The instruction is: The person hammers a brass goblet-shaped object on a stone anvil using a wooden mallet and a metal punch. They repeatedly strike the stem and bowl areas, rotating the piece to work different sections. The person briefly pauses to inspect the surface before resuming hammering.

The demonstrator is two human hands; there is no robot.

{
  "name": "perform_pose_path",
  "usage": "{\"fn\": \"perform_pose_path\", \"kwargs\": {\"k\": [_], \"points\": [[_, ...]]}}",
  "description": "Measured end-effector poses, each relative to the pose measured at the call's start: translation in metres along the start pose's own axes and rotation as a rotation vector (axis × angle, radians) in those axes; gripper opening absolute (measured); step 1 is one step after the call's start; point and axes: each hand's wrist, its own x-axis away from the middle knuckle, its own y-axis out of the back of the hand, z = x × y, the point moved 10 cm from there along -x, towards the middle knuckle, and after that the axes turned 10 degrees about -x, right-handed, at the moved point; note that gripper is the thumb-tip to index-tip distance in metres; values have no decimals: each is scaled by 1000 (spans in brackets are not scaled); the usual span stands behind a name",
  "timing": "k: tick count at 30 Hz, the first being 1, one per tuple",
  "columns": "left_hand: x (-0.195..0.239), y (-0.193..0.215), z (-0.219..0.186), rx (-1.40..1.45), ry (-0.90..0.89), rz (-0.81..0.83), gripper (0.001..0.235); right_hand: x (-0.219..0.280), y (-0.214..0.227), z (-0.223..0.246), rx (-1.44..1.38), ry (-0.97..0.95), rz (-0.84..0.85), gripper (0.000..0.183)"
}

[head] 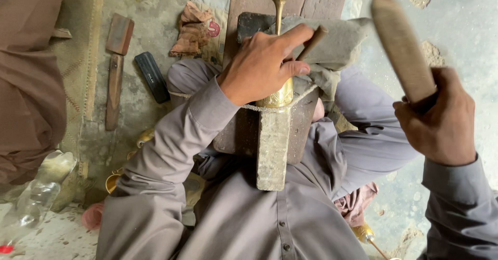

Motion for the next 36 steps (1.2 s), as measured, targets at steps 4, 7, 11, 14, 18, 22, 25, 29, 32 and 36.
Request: {"fn": "perform_pose_path", "kwargs": {"k": [4, 7, 11, 14, 18, 22, 25, 29, 32, 36], "points": [[-9, -3, -4, -88, -8, 61, 50, -8, 1, 6, -357, -40, 20, 47], [-15, -10, -4, -116, -11, 114, 49, -12, -5, 2, -603, -102, -14, 45], [-15, -12, -5, -113, -64, 134, 48, -17, -20, -2, -313, -110, 22, 41], [-14, -16, 1, -78, -5, 164, 48, -20, -31, -3, -276, -84, 45, 43], [-14, -9, -3, -55, -27, 80, 51, -20, -35, -3, -569, -59, 25, 48], [-15, -23, -3, -15, -6, 211, 49, -17, -32, -5, -378, -49, 52, 44], [-14, -16, -6, -19, -34, 170, 50, -19, -29, -4, -379, -45, 38, 42], [-8, -8, -5, -21, -25, 98, 46, -17, -29, -4, -361, -87, 26, 41], [-5, -7, -3, 0, -13, 80, 47, -21, -27, 5, -147, -25, 47, 38], [-3, -8, -5, -83, -50, 49, 45, -25, -28, 13, -575, -48, 55, 39]]}}
